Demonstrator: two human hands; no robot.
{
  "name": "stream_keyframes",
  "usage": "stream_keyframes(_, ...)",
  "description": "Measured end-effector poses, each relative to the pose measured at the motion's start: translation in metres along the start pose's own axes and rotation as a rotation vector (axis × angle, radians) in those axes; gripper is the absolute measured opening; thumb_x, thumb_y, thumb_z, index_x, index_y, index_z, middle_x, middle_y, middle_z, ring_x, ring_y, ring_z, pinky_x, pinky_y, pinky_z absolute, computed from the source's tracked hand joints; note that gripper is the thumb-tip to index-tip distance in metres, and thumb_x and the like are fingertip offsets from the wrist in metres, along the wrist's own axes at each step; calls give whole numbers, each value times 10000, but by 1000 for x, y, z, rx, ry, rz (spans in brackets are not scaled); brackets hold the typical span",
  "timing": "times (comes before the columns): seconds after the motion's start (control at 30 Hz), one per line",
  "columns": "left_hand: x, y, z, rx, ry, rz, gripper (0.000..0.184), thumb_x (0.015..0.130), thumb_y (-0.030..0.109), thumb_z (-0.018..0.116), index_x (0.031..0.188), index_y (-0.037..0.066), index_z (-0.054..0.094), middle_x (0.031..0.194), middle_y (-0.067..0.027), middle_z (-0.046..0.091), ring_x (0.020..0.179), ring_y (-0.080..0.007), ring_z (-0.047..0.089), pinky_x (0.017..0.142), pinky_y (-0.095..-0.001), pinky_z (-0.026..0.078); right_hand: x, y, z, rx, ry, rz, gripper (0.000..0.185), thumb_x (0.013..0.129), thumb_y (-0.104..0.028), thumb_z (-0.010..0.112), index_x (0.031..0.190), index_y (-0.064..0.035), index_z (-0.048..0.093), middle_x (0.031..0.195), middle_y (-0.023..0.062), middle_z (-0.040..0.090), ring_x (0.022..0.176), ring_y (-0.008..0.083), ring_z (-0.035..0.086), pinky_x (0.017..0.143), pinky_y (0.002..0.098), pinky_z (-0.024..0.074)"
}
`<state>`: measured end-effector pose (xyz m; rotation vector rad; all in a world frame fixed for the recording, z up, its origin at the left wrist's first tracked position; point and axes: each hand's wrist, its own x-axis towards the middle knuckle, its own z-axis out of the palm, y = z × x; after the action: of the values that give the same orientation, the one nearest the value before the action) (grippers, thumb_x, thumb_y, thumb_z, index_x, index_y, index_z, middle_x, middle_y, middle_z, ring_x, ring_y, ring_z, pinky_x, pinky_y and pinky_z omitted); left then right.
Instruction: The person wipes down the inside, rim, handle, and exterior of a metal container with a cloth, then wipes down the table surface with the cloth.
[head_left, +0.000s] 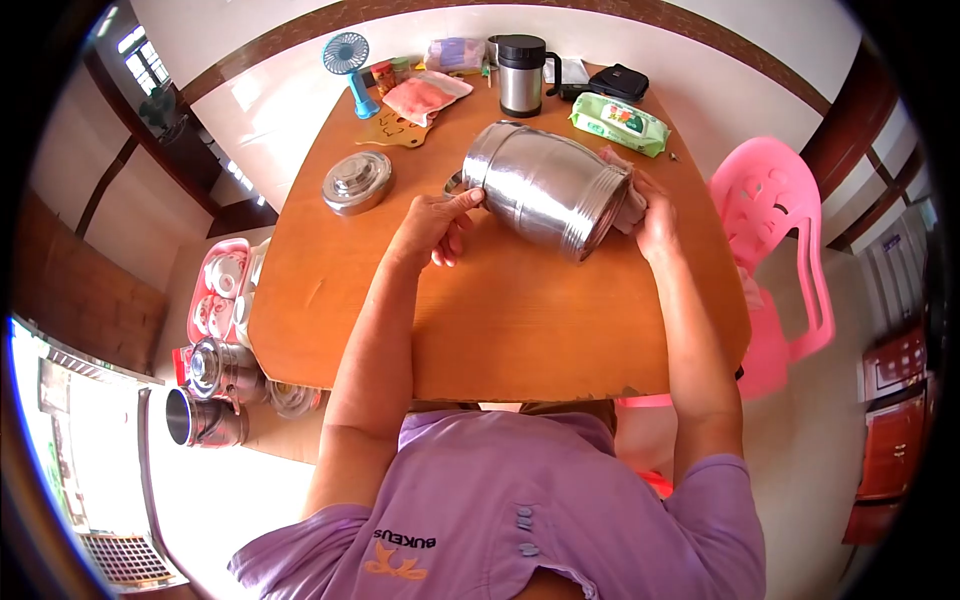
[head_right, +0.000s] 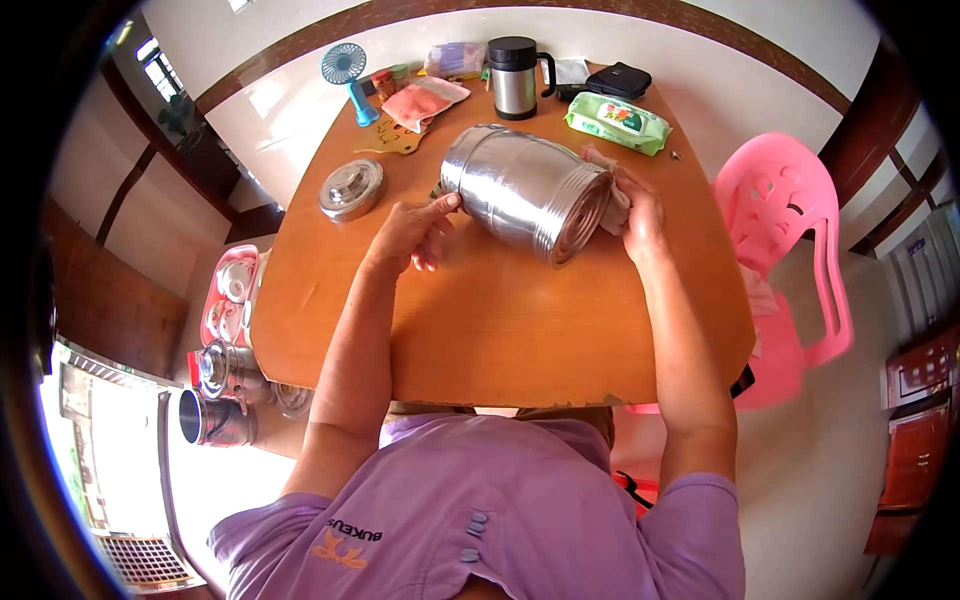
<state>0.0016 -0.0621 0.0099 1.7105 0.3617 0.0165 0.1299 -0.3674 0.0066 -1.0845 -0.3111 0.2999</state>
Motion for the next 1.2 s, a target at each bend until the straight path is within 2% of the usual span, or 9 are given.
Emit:
stream_keyframes(0.23,-2,3,-4,-73,86,125,494,820,419,810,754,-41,644,545,-116,610,410,-165,576,327,-281,399,-3,-3,6,-20,-81,-73,427,1019,-173,430,1348,73,545,1349,132,610,1198,192,602,1010,300,474)
stream_keyframes(0.33,-2,12,7,-136,459,389,340,826,280,810,847,-27,666,676,-73,668,584,-130,640,431,-253,464,0,1,2,-59,-31,-45,392,1021,-199,465,1297,45,600,1258,93,654,1126,165,613,964,287,477)
stream_keyframes(0.5,-1,11,17,-276,167,473,849,729,234,888,1411,-49,470,1097,-125,670,811,-179,670,551,-272,525,6,12,-5,-170,0,-148,314,1001,-225,560,1195,-12,685,1071,23,689,957,98,603,848,227,458)
stream_keyframes(0.6,0,10,16,-243,135,405,964,646,219,941,1425,-49,441,1027,-108,675,797,-153,651,488,-263,494,0,8,2,-251,-8,-216,294,989,-235,595,1154,-17,704,1002,-9,677,846,62,570,750,192,415)
stream_keyframes(0.77,0,6,14,-270,27,232,498,600,144,944,1004,1,689,831,-72,697,705,-173,656,495,-276,509,-5,-3,6,-359,-80,-217,303,992,-256,597,1143,-16,705,878,-57,617,757,40,491,647,190,330)
stream_keyframes(0.9,-5,3,31,-331,-6,232,484,621,101,908,1032,-5,676,851,-66,705,737,-181,675,572,-279,543,-23,-32,36,-629,-59,-281,325,1004,-276,583,1145,-4,692,861,-35,621,782,40,525,633,202,374)
stream_keyframes(1.0,-3,-1,37,-319,-7,245,477,608,89,911,1011,8,670,840,-58,706,742,-166,675,583,-275,541,-29,-29,49,-717,-138,-478,339,995,-286,586,1151,0,680,989,54,676,843,132,632,678,276,473)
stream_keyframes(1.03,-2,-2,38,-314,1,246,476,596,79,916,997,19,666,833,-50,707,734,-150,670,586,-270,534,-31,-38,48,-1142,-142,-562,399,969,-313,608,1223,-7,639,1163,152,660,1009,275,664,843,395,502)
stream_keyframes(1.2,-7,4,41,-268,-11,273,482,593,53,910,1010,20,670,825,-46,703,714,-143,657,574,-268,518,-54,-31,81,-1752,-33,-829,610,910,-371,658,1383,-24,490,1311,176,583,1228,341,539,989,474,382)
